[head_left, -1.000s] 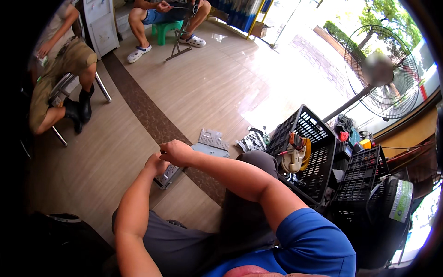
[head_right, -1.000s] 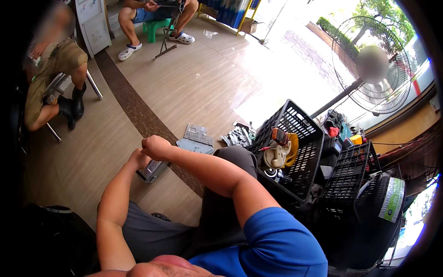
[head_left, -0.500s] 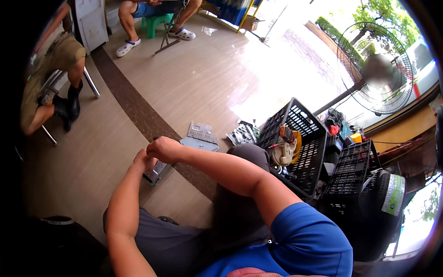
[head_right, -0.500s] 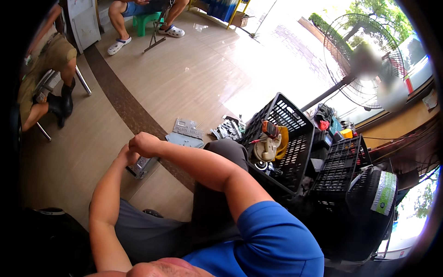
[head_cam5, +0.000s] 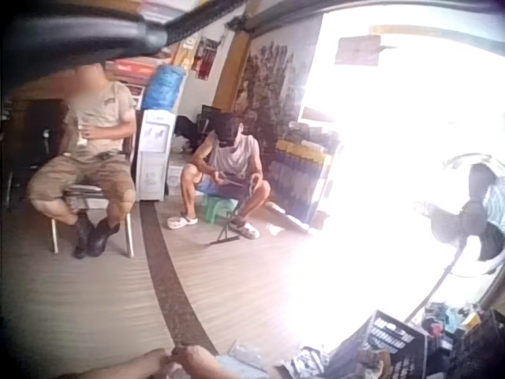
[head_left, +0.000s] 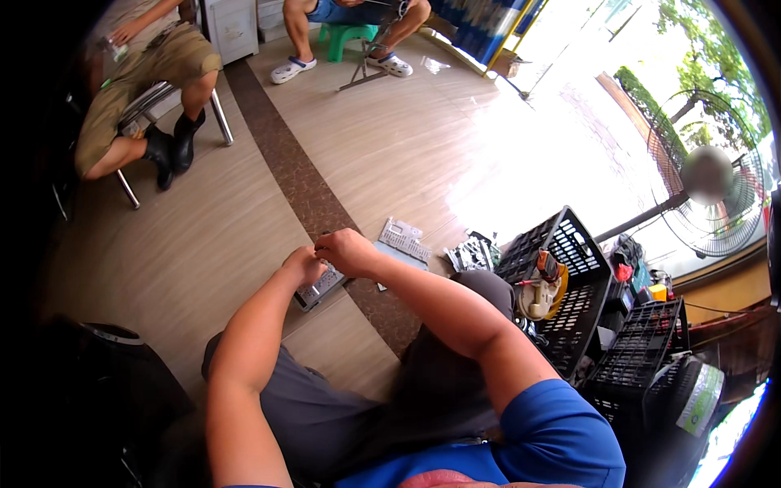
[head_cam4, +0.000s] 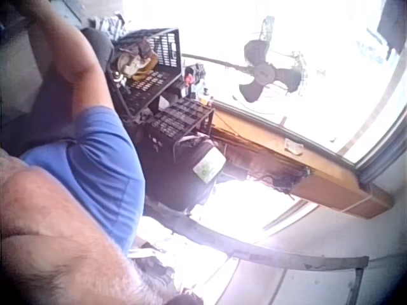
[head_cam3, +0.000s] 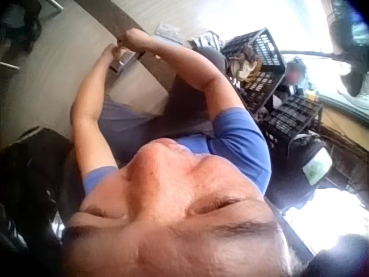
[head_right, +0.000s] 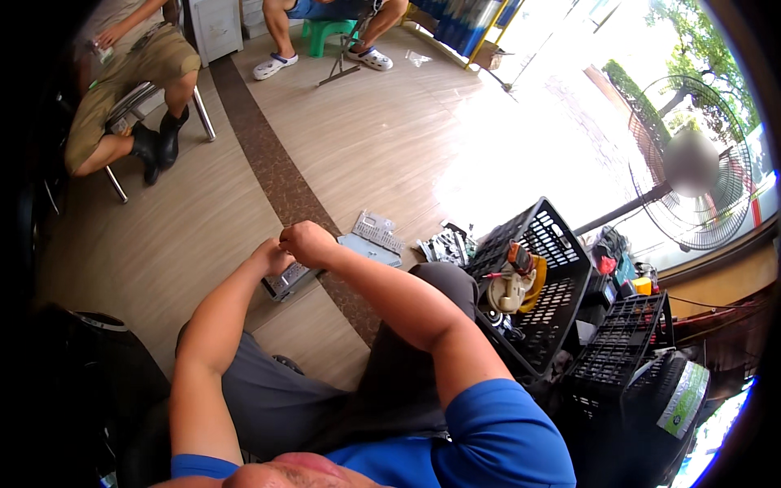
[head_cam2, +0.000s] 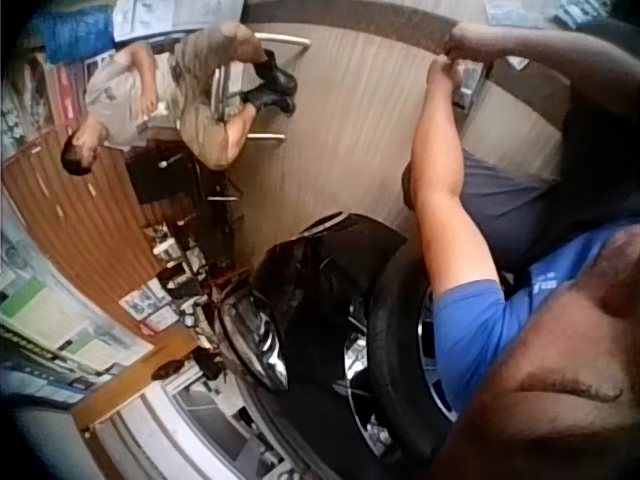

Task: The person removes a metal panel from a car stereo unit by hand and then re-attaches it to the housing using a small tool.

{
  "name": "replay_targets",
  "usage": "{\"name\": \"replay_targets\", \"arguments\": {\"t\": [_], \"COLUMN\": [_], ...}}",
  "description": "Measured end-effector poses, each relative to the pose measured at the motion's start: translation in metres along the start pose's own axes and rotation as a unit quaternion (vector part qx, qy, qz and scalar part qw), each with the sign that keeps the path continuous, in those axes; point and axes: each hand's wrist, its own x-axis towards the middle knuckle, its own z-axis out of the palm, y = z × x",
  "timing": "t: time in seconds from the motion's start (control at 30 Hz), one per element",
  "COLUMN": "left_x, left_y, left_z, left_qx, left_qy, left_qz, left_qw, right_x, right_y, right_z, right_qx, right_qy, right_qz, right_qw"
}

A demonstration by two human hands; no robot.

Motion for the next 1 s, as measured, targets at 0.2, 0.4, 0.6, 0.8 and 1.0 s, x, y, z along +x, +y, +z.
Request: {"name": "replay_targets", "arguments": {"t": [0.2,0.4,0.6,0.8,1.0], "left_x": [-0.008,-0.01,-0.008,-0.011,-0.002], "left_y": [-0.001,-0.001,0.007,-0.007,-0.008], "left_z": [-0.004,-0.004,-0.007,-0.001,0.002], "left_qx": [0.072,0.013,-0.023,-0.102,-0.042], "left_qy": [-0.021,0.009,0.036,0.057,0.042], "left_qz": [0.026,0.005,0.007,0.017,0.024], "left_qw": [0.997,1.0,0.999,0.993,0.998], "right_x": [-0.002,-0.002,0.001,0.004,-0.002], "right_y": [-0.007,-0.007,0.0,-0.001,0.001], "right_z": [0.002,0.003,-0.002,0.005,0.002], "right_qx": [0.016,0.012,0.01,0.047,0.03], "right_qy": [-0.009,-0.014,-0.029,-0.032,-0.019], "right_qz": [-0.006,-0.004,-0.001,-0.018,0.032], "right_qw": [1.0,1.0,1.0,0.998,0.999]}}
